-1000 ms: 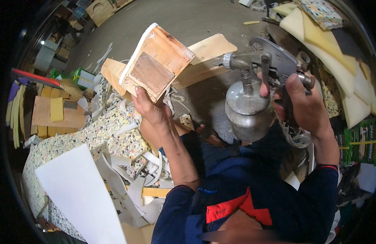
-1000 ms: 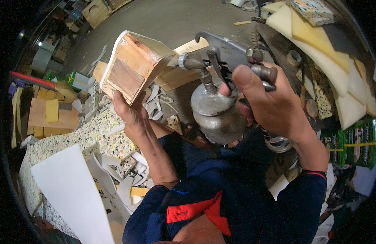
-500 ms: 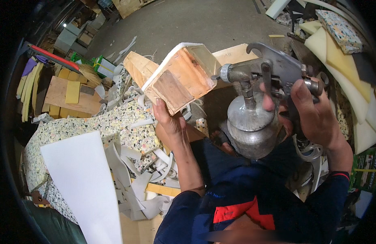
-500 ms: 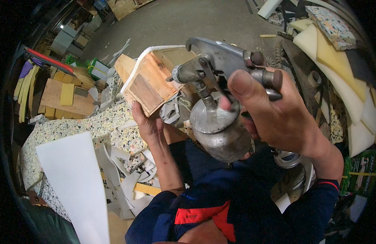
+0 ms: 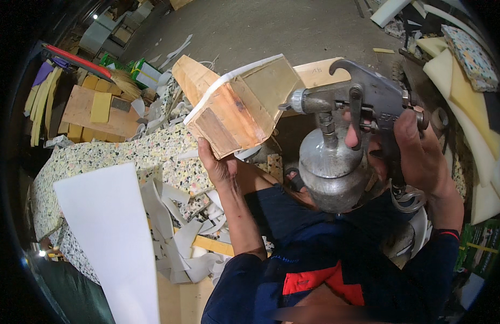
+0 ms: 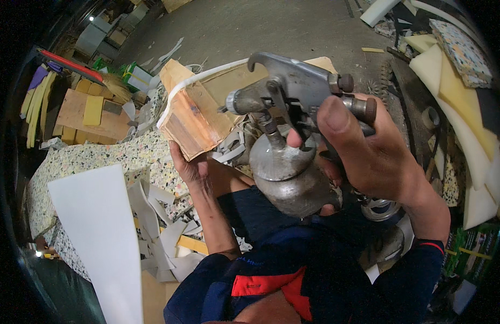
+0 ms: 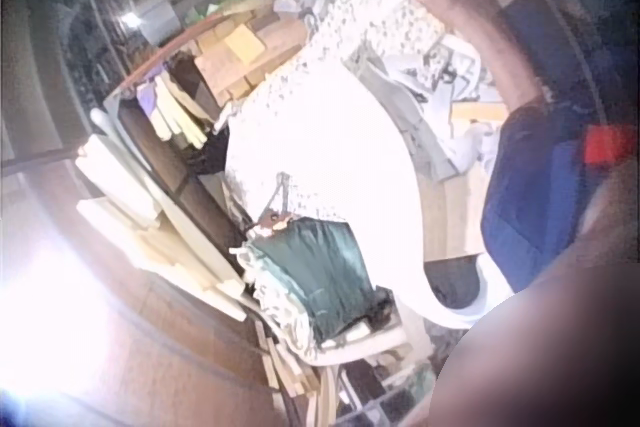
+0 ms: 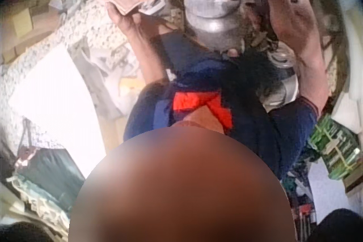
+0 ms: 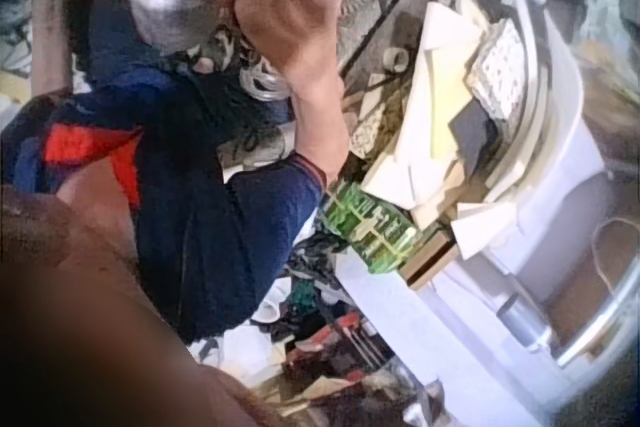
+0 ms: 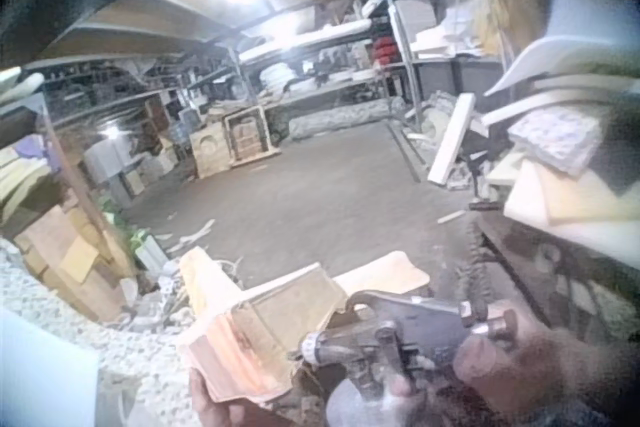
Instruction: The person applies adhesive to a curved wooden piece using a spray gun, then presses a white foam sheet onto the glued surface. The person smooths the foam, trims excess material with a knife, and repositions the foam to ensure full coverage.
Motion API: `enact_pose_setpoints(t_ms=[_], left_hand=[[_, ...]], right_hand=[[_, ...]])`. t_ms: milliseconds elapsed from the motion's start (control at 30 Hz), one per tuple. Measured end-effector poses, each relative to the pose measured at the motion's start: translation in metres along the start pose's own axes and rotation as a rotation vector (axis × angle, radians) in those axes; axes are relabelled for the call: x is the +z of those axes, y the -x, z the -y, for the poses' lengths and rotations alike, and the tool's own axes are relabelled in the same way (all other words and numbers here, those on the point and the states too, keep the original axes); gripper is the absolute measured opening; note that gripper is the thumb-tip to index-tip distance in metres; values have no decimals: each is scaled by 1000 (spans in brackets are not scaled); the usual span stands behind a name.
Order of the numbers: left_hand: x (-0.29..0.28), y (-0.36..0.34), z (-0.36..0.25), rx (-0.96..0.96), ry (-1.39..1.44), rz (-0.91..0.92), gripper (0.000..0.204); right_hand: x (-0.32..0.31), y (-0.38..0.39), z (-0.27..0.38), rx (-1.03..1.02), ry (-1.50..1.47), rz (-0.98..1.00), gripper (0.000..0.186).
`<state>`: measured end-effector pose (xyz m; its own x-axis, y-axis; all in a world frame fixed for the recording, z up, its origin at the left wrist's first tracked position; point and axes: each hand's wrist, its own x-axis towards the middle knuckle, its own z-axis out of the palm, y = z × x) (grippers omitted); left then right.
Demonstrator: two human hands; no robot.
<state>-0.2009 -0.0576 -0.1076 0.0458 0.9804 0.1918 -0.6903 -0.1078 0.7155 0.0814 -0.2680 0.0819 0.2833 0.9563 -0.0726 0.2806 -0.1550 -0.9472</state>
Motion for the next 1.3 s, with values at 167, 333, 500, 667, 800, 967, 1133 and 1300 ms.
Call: enact_pose_setpoints(t_ms=[167, 333, 500, 667, 800, 967, 1133, 1300], left_hand=[[-5, -5, -5, -6, -43, -22, 64], [-16, -6, -7, -18, -32, -24, 65], [-31, -10, -7, -6, 16, -63, 63], [-41, -11, -7, -5, 79, -45, 59], [-42, -11, -10, -33, 89, -27, 63], [-43, -10, -12, -23, 57, -66, 61], [-49, -13, -14, 17, -140, -200, 68], [-58, -21, -14, 70, -161, -197, 68]], right_hand=[[4, -32, 9, -23, 1, 171, 76], [17, -55, 10, -58, -88, 121, 67], [19, -73, 2, -28, -182, 82, 57], [19, -94, -16, -38, -163, 99, 56], [17, -113, -32, 23, -165, 101, 53], [15, -135, -50, 41, -149, 93, 53], [16, -159, -70, 1, -216, 29, 56], [14, -187, -93, -6, -205, 8, 55]])
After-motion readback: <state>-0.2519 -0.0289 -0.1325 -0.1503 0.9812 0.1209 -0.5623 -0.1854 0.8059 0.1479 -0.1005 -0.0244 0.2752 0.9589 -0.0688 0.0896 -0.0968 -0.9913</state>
